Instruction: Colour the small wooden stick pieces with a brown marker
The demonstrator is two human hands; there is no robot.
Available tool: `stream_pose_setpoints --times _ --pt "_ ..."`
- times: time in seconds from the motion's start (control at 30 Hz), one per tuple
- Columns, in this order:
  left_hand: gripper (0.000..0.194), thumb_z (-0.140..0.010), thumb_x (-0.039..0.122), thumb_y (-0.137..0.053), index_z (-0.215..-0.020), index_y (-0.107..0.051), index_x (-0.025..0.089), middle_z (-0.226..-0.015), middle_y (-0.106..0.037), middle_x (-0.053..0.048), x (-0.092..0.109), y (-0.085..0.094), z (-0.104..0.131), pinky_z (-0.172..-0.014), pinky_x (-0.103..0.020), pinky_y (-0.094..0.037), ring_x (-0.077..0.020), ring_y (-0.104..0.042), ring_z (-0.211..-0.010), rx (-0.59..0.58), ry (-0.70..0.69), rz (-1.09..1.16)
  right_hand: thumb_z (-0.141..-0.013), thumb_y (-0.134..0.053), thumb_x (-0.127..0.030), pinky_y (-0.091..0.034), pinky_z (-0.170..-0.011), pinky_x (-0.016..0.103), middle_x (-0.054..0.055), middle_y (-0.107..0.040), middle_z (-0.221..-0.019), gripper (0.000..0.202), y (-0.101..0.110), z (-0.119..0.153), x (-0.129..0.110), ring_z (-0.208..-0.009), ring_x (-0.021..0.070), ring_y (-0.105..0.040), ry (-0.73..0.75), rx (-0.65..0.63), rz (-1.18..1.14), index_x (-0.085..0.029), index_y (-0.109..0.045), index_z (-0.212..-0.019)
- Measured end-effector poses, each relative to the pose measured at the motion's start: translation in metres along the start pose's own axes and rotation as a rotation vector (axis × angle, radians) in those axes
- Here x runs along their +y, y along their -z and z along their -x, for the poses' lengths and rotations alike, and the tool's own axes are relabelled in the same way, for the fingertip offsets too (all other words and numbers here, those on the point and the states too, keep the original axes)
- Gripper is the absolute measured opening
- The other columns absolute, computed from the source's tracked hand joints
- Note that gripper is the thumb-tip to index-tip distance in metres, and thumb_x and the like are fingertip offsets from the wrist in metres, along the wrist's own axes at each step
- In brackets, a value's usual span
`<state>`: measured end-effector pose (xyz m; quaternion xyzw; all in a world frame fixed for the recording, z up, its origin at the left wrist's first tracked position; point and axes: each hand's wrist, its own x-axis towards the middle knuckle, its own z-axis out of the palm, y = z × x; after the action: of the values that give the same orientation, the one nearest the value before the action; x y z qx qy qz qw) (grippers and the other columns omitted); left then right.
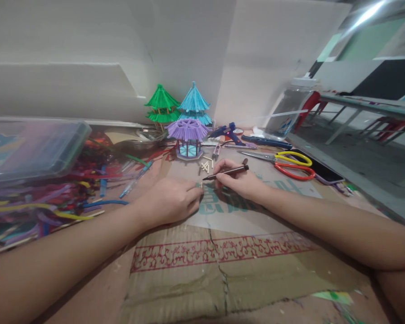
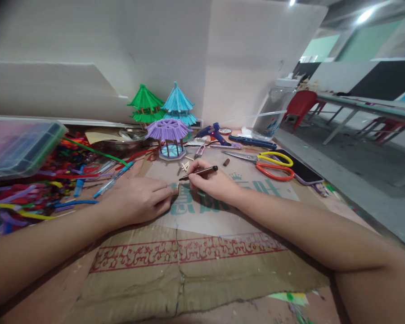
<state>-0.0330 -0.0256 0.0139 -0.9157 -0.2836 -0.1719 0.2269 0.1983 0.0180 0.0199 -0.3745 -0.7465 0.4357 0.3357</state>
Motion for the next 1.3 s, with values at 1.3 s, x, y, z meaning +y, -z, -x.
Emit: stream_pose_setpoints --times 1.3 --pt "0.021 -0.091 0.020 -0.049 -0.084 -0.069 0.018 -0.077 -0.074 -0.004 -0.0035 -0.0039 -0.0028 -0.060 -0.031 -0.045 -0.0191 -0.067 -0.065 -0.140 0.031 0.150 -0.090 -0.062 -0.028 -0.047 -0.062 0.027 -0.003 -0.066 -0.068 0.010 -0.0004 -0.0010 0.0060 -0.065 0.0141 -0.063 0.003 -0.043 0.028 -0.023 -0.053 -0.089"
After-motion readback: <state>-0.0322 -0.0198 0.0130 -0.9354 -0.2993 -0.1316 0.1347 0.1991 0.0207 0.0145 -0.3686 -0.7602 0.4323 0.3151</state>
